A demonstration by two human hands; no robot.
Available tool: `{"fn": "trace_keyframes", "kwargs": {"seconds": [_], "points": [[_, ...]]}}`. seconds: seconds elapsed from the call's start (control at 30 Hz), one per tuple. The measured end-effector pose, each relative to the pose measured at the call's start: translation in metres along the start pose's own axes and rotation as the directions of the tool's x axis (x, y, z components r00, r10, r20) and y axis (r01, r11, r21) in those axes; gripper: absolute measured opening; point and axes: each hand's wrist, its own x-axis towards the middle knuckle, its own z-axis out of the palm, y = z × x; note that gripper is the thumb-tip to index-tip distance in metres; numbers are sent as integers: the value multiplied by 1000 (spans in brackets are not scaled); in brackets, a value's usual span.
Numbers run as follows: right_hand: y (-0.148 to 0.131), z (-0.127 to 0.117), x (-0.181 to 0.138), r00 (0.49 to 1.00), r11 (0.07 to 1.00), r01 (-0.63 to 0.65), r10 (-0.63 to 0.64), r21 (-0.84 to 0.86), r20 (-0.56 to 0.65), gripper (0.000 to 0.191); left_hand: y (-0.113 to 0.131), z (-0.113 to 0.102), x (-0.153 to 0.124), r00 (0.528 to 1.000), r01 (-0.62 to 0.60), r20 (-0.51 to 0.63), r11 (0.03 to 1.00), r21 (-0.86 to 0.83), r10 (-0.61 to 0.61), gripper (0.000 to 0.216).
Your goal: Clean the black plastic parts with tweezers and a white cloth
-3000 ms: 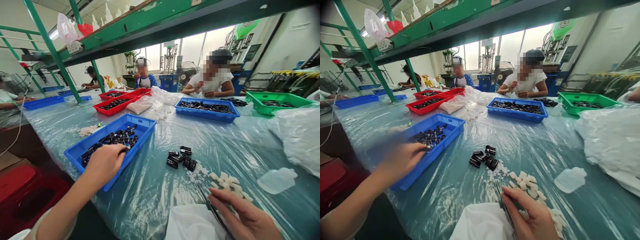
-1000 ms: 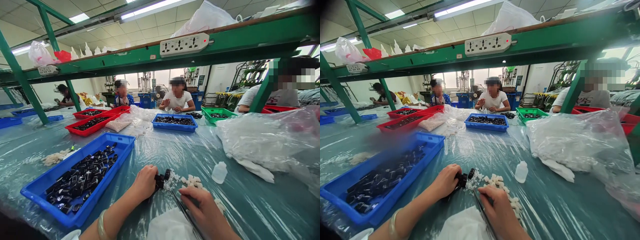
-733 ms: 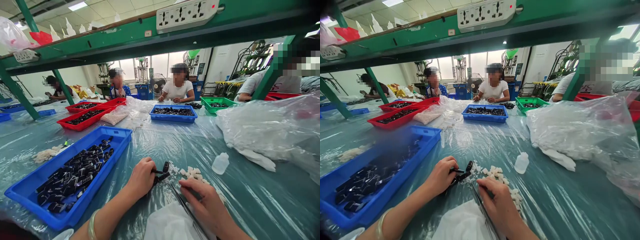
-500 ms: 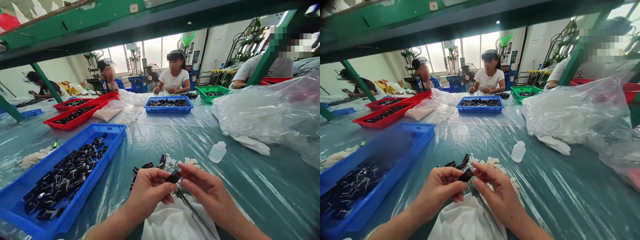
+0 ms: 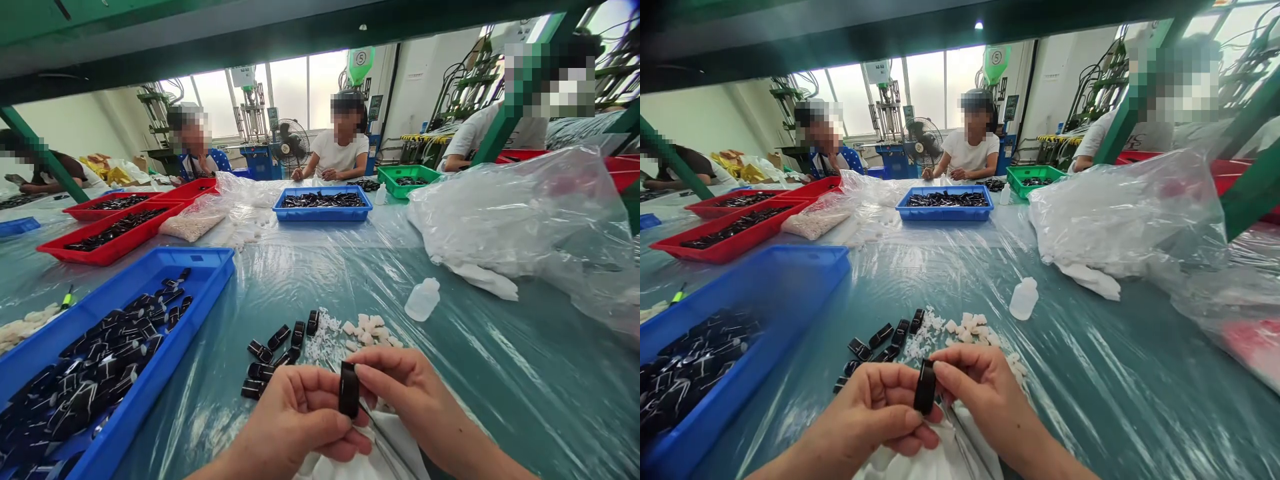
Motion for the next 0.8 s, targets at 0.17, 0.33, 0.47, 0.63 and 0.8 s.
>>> {"fn": "trace_keyframes", "kwargs": {"seconds": [0.17, 0.33, 0.47, 0.63, 0.8], "points": [[2, -1, 1, 999, 999, -36, 36, 20, 5, 17, 1, 0, -1, 999, 18, 39, 999, -28, -17, 29], [2, 2, 0, 1000, 1000, -9, 10, -27, 21, 18, -4, -2, 1, 999, -21, 47, 999, -25, 22, 27], [-7, -2, -2, 996, 966, 42, -20, -256, 88, 23, -6, -3, 4, 999, -34, 8, 999, -4, 35, 27], [-16, -9, -9, 995, 537, 17, 73, -843, 66, 22, -5, -4, 6, 999, -21, -45, 1000, -1, 21, 27], [4, -2, -18, 976, 183, 34, 208, -983, 72, 10, -4, -4, 7, 997, -42, -70, 999, -12, 41, 27]]}}
